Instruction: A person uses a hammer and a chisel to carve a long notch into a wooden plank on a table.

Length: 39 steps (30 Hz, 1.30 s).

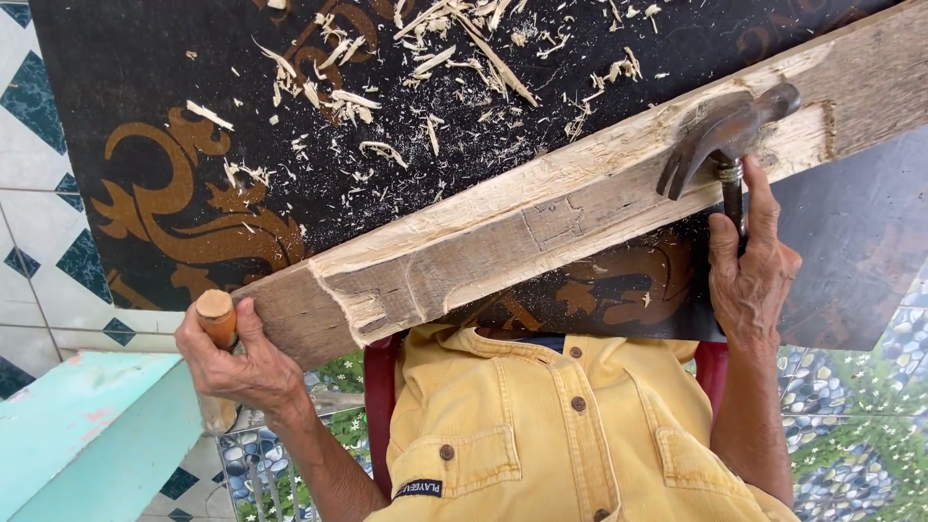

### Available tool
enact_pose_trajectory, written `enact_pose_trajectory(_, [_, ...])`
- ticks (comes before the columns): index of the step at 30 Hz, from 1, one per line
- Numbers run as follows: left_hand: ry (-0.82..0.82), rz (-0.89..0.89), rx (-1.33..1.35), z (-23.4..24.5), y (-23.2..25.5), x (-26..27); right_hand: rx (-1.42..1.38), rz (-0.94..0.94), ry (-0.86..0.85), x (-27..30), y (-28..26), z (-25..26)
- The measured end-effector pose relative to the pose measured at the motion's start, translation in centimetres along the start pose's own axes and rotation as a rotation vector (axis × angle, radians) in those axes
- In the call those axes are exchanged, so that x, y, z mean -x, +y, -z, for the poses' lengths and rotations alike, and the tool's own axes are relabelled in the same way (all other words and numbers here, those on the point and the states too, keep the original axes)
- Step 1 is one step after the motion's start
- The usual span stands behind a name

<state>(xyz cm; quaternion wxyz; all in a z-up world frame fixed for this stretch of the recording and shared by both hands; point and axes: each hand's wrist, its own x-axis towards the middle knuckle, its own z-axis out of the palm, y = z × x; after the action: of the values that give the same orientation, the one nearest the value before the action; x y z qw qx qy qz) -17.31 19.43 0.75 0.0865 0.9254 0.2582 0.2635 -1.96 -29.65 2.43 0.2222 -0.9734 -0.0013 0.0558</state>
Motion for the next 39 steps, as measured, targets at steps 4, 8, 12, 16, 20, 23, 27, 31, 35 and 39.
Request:
enact_pose_trajectory(4, [0.043,-0.042,-0.042,-0.1,-0.4,0.1,-0.014,-0.031,-0.014,-0.2,-0.5,0.2])
enact_pose_trajectory(8, [0.235,-0.189,0.133,1.4,3.3,-2.1,-0.022,-0.029,-0.001,-0.3,-0.9,0.3])
enact_pose_trajectory(12, [0.270,-0.243,0.642,0.4,7.5,-5.4,-0.036,-0.014,0.010,-0.1,-1.1,0.4])
enact_pose_trajectory(16, [-0.143,-0.279,0.469,-1.2,12.4,-3.6,-0.033,0.019,0.028,-0.3,-0.9,0.4])
enact_pose_trajectory(20, [-0.364,-0.484,0.330,-2.5,16.0,-0.6,-0.027,0.058,0.012,-0.2,-0.3,0.3])
enact_pose_trajectory(23, [-0.472,-0.572,0.178,-3.0,17.4,0.8,-0.012,0.082,0.027,-0.2,-0.2,0.2])
enact_pose_trajectory(27, [-0.555,-0.688,0.020,-4.2,17.4,1.4,-0.037,0.019,0.009,-0.1,-0.4,0.4])
enact_pose_trajectory(31, [-0.588,-0.727,-0.005,-3.9,18.0,2.3,-0.003,0.061,0.031,0.1,0.3,0.1])
enact_pose_trajectory(35, [-0.436,-0.757,-0.083,-5.5,17.1,3.7,-0.044,0.035,0.044,0.2,-0.3,0.4])
enact_pose_trajectory(39, [-0.346,-0.822,-0.069,-5.8,16.8,3.3,-0.188,0.040,0.038,0.2,-2.1,1.6])
